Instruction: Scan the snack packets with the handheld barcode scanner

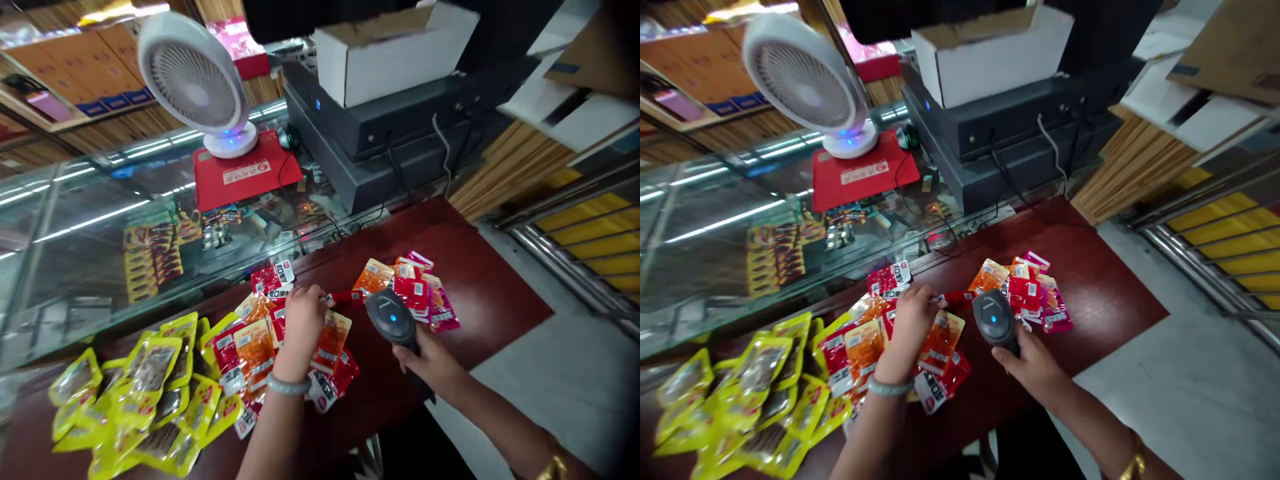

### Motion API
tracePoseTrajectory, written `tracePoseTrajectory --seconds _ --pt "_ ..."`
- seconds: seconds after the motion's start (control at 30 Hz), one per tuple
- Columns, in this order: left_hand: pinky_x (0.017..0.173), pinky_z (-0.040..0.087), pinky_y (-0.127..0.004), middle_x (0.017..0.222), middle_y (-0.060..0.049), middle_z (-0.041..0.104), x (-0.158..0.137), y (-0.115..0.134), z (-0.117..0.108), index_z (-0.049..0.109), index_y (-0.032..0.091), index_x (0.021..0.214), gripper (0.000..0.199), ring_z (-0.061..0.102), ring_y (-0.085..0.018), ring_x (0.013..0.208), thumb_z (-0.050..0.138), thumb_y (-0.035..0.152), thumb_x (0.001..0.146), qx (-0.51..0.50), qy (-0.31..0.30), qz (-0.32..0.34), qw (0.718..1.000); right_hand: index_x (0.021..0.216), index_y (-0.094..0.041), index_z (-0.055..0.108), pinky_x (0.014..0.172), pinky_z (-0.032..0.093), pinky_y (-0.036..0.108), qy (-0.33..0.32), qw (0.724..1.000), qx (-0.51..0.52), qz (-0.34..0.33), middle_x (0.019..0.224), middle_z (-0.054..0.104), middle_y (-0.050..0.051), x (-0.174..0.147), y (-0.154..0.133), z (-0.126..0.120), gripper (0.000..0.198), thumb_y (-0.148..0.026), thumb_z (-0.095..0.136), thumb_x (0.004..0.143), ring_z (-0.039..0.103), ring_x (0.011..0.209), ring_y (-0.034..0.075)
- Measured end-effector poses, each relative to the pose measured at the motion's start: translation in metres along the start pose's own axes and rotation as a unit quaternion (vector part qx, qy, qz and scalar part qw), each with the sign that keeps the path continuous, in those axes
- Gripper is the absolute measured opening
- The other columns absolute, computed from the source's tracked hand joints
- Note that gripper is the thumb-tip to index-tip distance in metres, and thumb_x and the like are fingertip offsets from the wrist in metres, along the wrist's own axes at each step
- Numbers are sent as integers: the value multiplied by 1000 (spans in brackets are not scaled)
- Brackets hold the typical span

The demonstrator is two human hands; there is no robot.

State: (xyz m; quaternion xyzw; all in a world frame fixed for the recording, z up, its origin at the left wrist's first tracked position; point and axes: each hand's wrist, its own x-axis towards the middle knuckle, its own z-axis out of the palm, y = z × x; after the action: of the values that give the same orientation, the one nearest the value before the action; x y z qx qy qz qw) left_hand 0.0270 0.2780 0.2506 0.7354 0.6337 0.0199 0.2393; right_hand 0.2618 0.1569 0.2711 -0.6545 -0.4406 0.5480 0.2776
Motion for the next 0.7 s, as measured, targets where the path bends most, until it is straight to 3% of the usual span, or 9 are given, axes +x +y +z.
tracePoseTrajectory --seconds 0.07,0.13,0.27,0.37,0.47,0.7 --pt "87 42 -33 87 -7 68 -13 6 -18 66 23 94 17 61 -23 87 56 35 87 -17 -17 -11 1000 116 -23 60 85 54 42 14 999 -48 -18 109 71 11 -8 -12 -3 51 -50 73 75 67 95 31" --pt "83 42 -31 85 -6 68 -31 11 -34 65 22 93 17 61 -22 85 55 36 89 -23 -4 -26 999 114 -23 63 94 50 45 16 997 -69 -28 111 72 11 -16 -25 -4 46 -48 70 77 65 106 34" --pt "76 41 -27 84 -3 69 -59 15 -50 63 22 90 12 63 -18 81 58 33 87 -90 13 -75 993 107 -19 66 83 54 42 13 996 -87 -18 90 75 10 -30 -47 2 42 -50 66 79 69 93 32" --pt "66 39 -24 79 -1 68 -62 8 -45 60 21 86 12 62 -15 72 62 32 85 -161 4 -115 980 102 -19 67 71 55 37 23 997 -71 -25 76 74 6 -35 -58 7 38 -49 63 80 71 82 30" --pt "63 37 -22 77 0 66 -59 -3 -34 59 20 85 11 60 -13 68 65 29 83 -192 0 -106 976 98 -18 68 67 55 35 23 997 -66 -37 74 74 6 -36 -64 11 36 -47 64 78 71 75 28" --pt "59 38 -22 69 2 63 -52 -12 -5 59 18 77 20 57 -12 62 70 34 78 -241 -36 -119 963 97 -18 67 54 50 30 15 998 -64 16 58 68 1 -32 -46 17 34 -47 65 78 68 57 23"
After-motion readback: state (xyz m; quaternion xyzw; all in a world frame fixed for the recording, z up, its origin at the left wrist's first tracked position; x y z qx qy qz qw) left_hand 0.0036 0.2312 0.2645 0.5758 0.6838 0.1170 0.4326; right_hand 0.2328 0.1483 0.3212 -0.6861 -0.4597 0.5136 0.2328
